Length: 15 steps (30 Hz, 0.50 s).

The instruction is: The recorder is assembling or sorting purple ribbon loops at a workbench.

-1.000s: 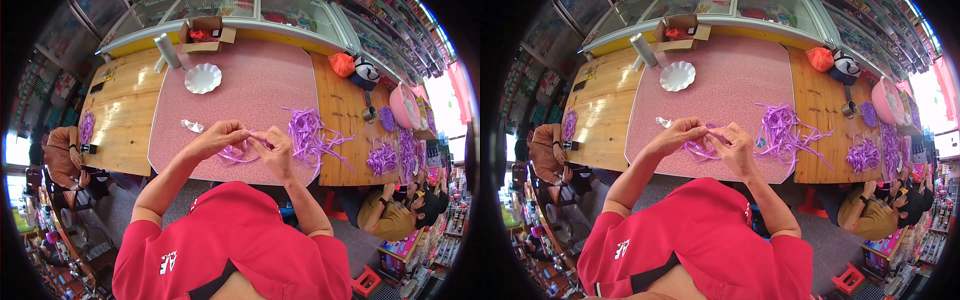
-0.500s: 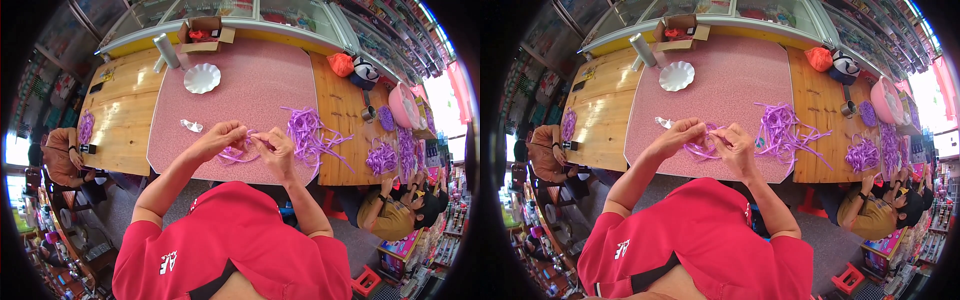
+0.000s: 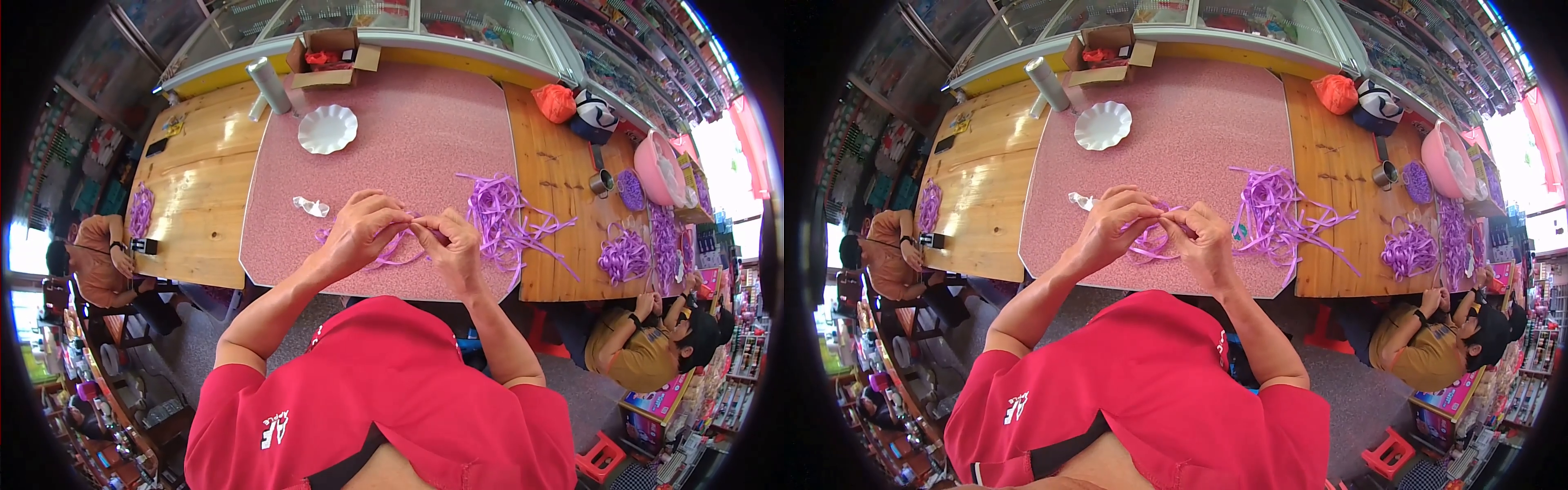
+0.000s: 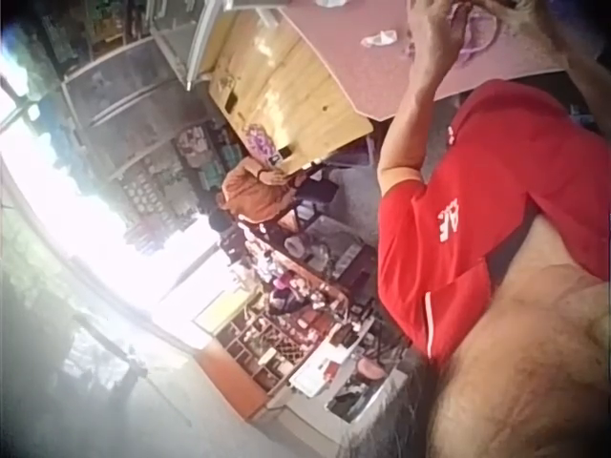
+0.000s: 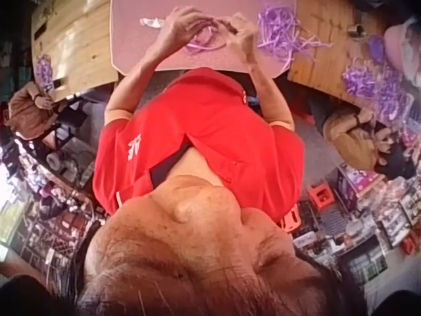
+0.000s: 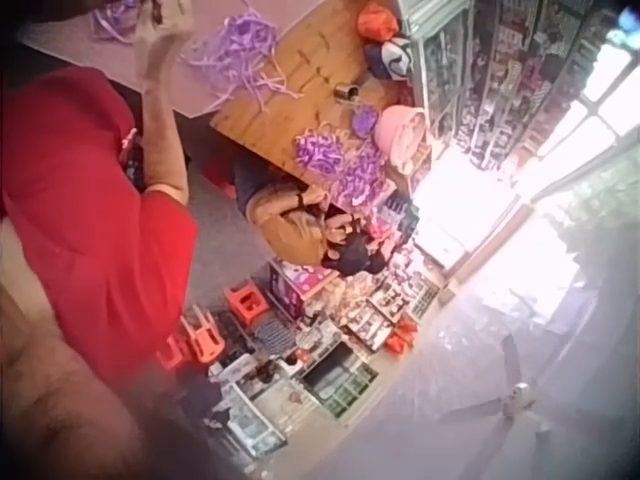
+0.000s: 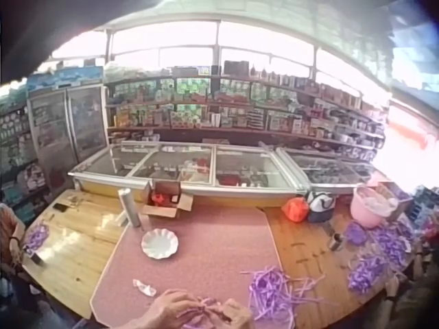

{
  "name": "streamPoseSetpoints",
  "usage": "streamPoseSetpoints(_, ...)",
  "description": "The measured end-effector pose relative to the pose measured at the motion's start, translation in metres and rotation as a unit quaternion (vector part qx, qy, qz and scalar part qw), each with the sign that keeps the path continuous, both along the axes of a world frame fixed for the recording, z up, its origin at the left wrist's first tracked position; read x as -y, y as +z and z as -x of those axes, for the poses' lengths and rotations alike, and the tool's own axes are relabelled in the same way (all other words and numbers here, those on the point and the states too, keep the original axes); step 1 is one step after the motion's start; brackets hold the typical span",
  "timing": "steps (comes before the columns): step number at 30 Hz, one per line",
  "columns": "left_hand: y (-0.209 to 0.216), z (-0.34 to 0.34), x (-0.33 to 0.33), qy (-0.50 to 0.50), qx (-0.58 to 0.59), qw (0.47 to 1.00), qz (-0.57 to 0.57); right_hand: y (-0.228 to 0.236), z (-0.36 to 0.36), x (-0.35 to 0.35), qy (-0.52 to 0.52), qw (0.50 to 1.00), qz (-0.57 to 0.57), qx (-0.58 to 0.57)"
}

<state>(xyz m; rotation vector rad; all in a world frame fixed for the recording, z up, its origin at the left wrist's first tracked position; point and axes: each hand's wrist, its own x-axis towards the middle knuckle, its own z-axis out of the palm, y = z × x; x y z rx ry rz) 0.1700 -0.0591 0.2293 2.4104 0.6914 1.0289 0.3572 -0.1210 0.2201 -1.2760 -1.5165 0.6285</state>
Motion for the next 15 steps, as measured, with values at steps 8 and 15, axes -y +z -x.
streamPoseSetpoints(8, -0.005, 0.002, -0.003, 0.035, -0.062, 0.995, 0.074, 0.007, -0.008, -0.001, 0.018, 0.999, 0.019, -0.040)
streamPoseSetpoints(15, -0.013, 0.002, 0.003, -0.100, 0.254, 0.760, 0.590, -0.011, -0.018, -0.009, 0.027, 0.953, 0.145, -0.265)
